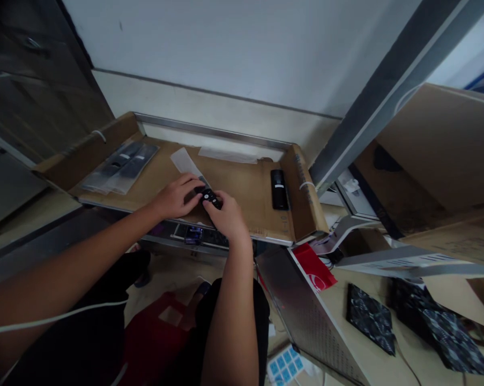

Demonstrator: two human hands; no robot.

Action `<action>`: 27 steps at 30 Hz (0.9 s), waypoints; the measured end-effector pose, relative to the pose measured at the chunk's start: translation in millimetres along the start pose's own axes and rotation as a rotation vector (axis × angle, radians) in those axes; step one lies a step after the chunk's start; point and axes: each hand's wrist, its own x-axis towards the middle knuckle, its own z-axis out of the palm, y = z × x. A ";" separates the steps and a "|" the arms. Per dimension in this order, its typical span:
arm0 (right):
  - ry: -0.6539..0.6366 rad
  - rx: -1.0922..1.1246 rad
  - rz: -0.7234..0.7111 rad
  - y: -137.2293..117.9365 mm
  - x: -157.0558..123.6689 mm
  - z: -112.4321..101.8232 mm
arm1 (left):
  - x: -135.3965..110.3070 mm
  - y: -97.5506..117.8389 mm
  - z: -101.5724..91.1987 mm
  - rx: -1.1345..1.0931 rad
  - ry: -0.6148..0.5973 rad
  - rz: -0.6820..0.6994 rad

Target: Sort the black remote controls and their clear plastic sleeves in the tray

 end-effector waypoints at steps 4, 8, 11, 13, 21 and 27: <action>0.031 -0.065 -0.033 0.4 2.2 3.2 | 0.5 -1.1 3.3 -0.009 0.000 -0.057; 0.032 -0.089 -0.015 1.7 2.5 3.6 | 0.9 -3.4 4.3 -0.002 0.023 -0.111; 0.031 -0.095 -0.010 3.2 2.0 2.9 | 1.3 -4.7 5.3 0.009 0.031 -0.119; 0.029 -0.093 -0.025 3.7 1.7 2.8 | 1.7 -5.1 6.1 0.016 0.028 -0.107; 0.017 -0.134 -0.047 1.4 1.1 3.3 | 2.6 -1.7 5.4 0.009 0.023 -0.127; 0.041 -0.227 -0.056 -6.2 -2.2 2.9 | 2.2 -6.5 6.8 0.012 0.021 -0.119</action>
